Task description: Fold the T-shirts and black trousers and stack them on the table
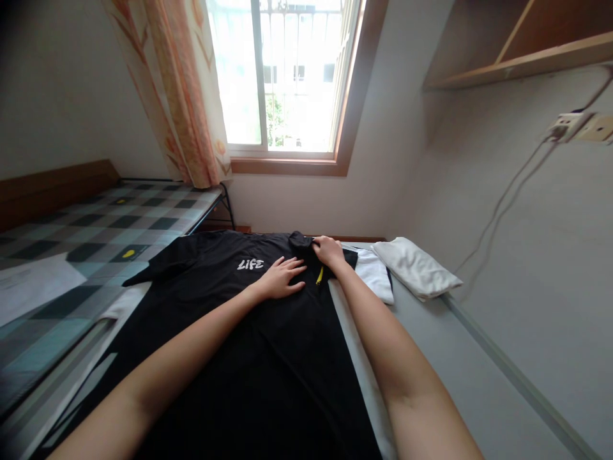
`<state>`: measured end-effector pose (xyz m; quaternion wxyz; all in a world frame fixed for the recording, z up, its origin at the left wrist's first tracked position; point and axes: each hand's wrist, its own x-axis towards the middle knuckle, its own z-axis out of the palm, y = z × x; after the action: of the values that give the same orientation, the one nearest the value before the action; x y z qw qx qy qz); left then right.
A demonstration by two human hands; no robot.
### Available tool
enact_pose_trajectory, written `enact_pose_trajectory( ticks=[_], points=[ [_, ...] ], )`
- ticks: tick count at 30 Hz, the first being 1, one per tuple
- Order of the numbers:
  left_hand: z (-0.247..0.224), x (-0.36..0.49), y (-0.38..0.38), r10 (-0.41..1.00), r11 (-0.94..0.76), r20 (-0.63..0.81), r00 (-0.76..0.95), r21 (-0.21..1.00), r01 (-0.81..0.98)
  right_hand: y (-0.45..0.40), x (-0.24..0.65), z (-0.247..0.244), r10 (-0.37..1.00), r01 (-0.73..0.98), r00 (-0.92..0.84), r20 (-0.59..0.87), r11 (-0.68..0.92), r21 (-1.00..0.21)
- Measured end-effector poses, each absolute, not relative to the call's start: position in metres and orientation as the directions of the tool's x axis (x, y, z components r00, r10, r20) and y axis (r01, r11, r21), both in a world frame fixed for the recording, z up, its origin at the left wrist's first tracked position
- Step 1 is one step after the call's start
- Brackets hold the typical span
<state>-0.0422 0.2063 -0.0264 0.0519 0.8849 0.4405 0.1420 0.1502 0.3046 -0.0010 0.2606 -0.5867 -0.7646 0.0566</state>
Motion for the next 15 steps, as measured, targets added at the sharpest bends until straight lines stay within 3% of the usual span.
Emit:
enact_pose_trajectory(
  ticks=[6,15],
  points=[
    [-0.018,-0.045,0.202,0.699,-0.714,0.181,0.692,0.224,0.663,0.335,0.18,0.006,0.965,0.878,0.094,0.244,0.035,-0.478],
    [-0.015,-0.04,0.198,0.492,-0.87,0.34,0.801,0.164,0.465,0.349,0.176,-0.01,0.983,0.865,0.147,0.108,-0.074,-0.497]
  ],
)
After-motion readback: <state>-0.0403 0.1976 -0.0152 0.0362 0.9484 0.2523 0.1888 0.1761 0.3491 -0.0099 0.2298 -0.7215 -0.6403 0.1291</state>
